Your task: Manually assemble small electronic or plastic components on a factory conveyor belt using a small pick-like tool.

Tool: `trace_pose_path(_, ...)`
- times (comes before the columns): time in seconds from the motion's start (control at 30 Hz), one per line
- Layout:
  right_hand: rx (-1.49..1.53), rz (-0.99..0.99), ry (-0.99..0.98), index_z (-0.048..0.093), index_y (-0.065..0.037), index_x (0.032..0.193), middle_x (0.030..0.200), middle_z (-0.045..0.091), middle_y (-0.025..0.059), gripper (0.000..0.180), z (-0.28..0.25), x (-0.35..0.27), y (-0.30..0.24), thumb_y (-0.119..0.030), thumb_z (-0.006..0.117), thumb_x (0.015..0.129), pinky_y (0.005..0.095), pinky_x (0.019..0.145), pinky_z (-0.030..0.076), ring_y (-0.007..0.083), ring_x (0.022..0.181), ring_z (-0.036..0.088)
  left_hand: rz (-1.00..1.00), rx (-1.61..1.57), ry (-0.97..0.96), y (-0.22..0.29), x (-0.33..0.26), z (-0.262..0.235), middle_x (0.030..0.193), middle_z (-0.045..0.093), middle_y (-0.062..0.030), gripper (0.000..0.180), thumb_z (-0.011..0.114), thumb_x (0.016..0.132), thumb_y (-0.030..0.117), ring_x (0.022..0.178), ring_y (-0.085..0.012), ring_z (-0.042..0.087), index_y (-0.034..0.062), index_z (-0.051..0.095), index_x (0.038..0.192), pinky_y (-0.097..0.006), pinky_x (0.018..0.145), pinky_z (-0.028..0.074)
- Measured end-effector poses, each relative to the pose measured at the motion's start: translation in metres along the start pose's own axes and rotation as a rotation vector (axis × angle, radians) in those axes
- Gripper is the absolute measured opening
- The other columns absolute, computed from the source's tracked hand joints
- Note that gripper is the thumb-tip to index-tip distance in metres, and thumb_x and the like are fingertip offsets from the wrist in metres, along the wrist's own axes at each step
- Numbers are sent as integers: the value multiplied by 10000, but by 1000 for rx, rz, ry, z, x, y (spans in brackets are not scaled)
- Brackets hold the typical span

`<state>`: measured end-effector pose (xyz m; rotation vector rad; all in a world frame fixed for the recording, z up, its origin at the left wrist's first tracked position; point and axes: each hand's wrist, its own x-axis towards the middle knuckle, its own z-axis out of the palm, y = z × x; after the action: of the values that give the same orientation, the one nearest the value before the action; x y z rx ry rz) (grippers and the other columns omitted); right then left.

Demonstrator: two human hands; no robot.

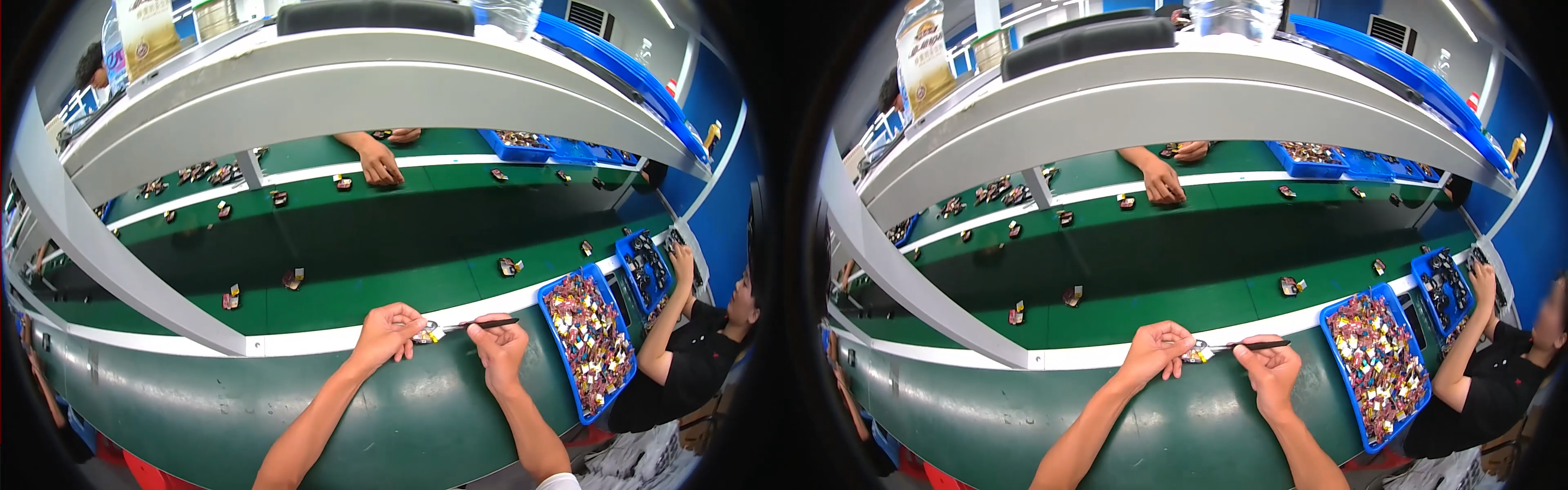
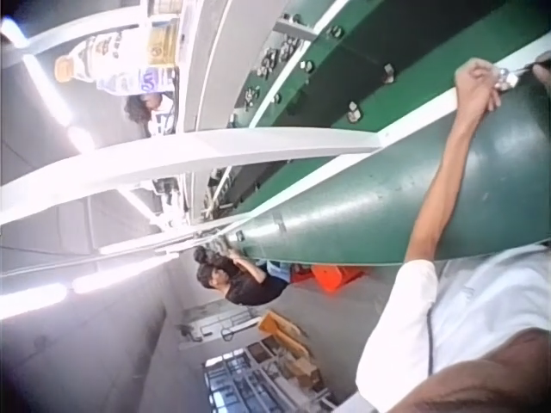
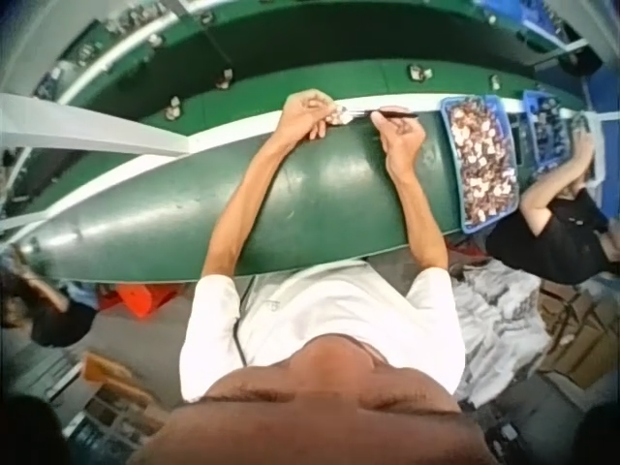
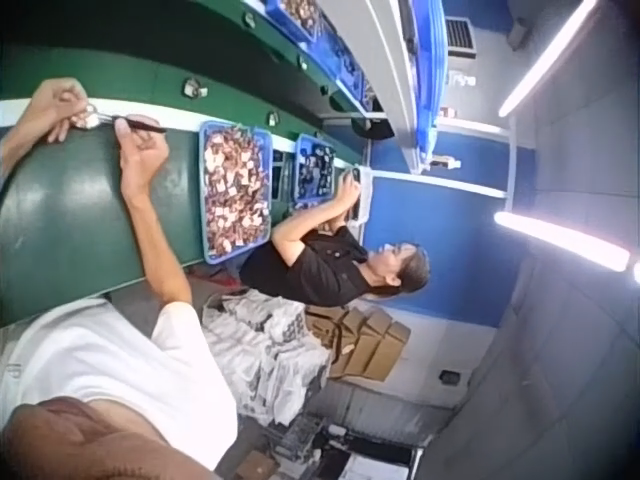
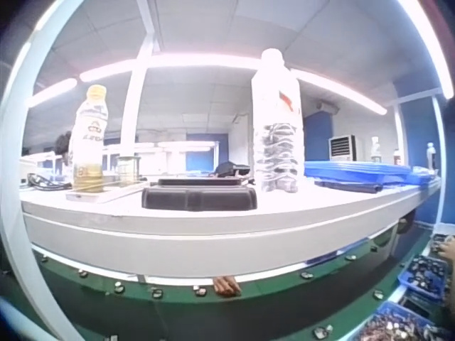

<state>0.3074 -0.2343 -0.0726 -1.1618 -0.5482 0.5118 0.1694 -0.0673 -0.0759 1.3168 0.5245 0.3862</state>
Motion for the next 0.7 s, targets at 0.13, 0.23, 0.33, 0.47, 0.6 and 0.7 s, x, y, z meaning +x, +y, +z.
trace_pose_path(0.13,-171,-108,-109,670,23,963,706,638,-14,162,-3,-6,14,64,760,834,175,441,266,-19,521,425,58,33,45,-9,4,10,758,664,-78,169,692,944,123,468,-89,585,-39,641,947,-214,360,374)
trace_pose_path(0.23,-219,-146,-108,673,19,939,659,586,-53,153,5,-9,13,76,761,827,170,466,258,-28,517,401,95,65,102,-11,2,12,747,659,-68,167,686,948,122,459,-86,579,-39,638,944,-216,356,365)
trace_pose_path(0.33,-298,-165,-103,674,17,930,640,569,-64,150,7,-9,16,70,765,823,168,467,257,-31,512,395,133,115,147,-13,0,16,750,651,-64,167,675,958,123,455,-88,577,-36,624,948,-217,356,363)
trace_pose_path(0.47,-380,-200,-76,681,18,929,627,559,-71,150,5,-9,21,63,773,819,169,459,244,-36,504,384,170,105,176,-13,0,22,733,651,-64,157,664,961,110,449,-95,580,-34,602,952,-230,348,362)
trace_pose_path(0.6,-407,-209,-57,682,17,934,636,567,-68,152,3,-8,26,59,774,820,170,454,240,-35,502,384,177,114,171,-13,-1,22,706,651,-57,153,660,962,106,447,-95,580,-32,592,959,-232,346,362)
trace_pose_path(0.7,-405,-219,-42,683,18,936,649,578,-63,150,4,-8,26,55,774,823,170,454,243,-35,503,386,196,140,163,-15,-1,23,686,652,-51,145,662,959,101,447,-93,579,-28,595,954,-231,347,365)
